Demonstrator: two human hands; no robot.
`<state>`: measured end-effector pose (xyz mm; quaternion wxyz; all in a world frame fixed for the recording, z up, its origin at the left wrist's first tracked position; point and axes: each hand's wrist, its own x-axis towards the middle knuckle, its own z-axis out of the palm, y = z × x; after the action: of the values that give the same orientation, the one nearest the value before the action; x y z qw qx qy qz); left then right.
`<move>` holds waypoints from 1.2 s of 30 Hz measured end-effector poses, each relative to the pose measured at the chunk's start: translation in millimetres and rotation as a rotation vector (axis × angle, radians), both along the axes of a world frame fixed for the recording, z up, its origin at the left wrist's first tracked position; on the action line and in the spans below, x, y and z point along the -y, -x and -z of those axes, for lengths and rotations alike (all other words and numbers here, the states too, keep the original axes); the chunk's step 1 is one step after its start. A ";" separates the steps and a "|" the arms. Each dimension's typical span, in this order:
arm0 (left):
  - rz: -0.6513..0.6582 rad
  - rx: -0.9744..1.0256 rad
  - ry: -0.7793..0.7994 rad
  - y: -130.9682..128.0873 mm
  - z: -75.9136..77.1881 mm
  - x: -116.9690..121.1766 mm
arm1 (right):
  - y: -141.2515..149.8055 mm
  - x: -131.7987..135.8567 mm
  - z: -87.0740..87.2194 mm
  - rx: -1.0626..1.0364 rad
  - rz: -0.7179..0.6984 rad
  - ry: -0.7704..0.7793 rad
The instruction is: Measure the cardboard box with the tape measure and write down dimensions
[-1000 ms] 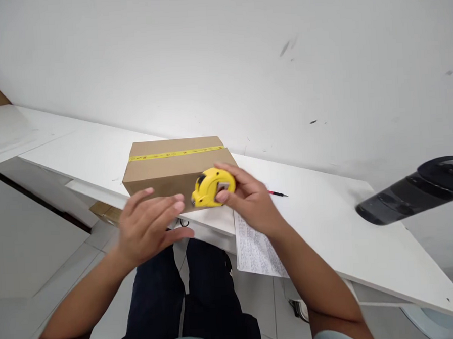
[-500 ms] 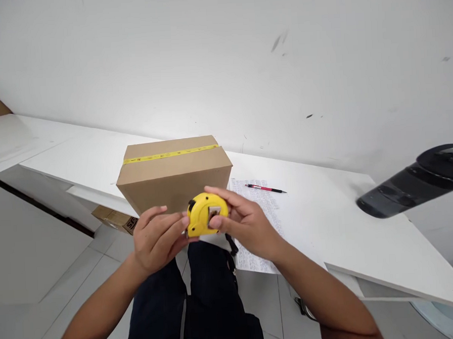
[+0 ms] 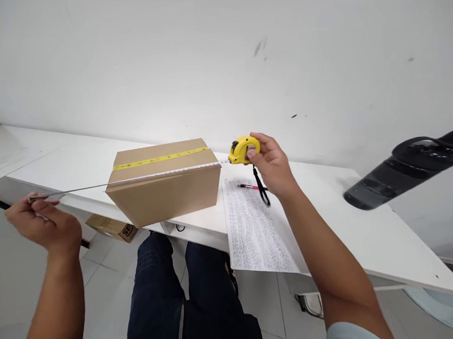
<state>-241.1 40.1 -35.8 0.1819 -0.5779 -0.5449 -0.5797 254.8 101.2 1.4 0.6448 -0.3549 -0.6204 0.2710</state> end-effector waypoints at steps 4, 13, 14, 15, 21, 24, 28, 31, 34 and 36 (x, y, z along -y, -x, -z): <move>-0.222 -0.050 -0.207 3.3 6.7 -3.1 | 12.1 -14.4 11.5 0.006 -0.082 0.011; 0.209 -0.400 -0.149 -59.7 1.6 -2.6 | 10.3 -16.7 10.1 0.023 -0.145 -0.016; 0.220 -0.394 -0.137 -61.6 0.3 -1.7 | 9.6 -16.1 9.2 0.028 -0.149 -0.009; 0.226 -0.384 -0.125 -61.7 -0.6 -0.6 | 9.2 -15.4 8.4 0.032 -0.158 -0.001; 0.241 -0.310 -0.088 -60.2 -4.3 3.7 | 13.1 -15.3 6.8 0.066 -0.144 0.020; 0.226 -0.273 -0.088 -63.7 -11.7 3.6 | 13.1 -13.1 4.0 0.072 -0.103 0.018; 0.133 -0.253 -0.150 -53.3 -25.0 17.4 | -0.3 14.2 -8.3 0.023 0.028 -0.046; 0.033 -0.198 -0.317 -44.7 -27.3 41.6 | -11.6 53.5 -12.6 -0.012 0.092 -0.079; 0.107 -0.270 -0.444 -61.1 -21.2 66.7 | -2.0 94.2 -2.9 -0.001 0.032 0.007; 0.255 -0.497 -0.445 -89.2 -14.9 77.7 | 20.0 116.0 8.9 0.049 -0.096 0.149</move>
<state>-152.0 -37.6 -20.9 0.3565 -0.7109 -0.2676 -0.5440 234.8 -14.8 -7.5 0.5875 -0.3781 -0.6305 0.3382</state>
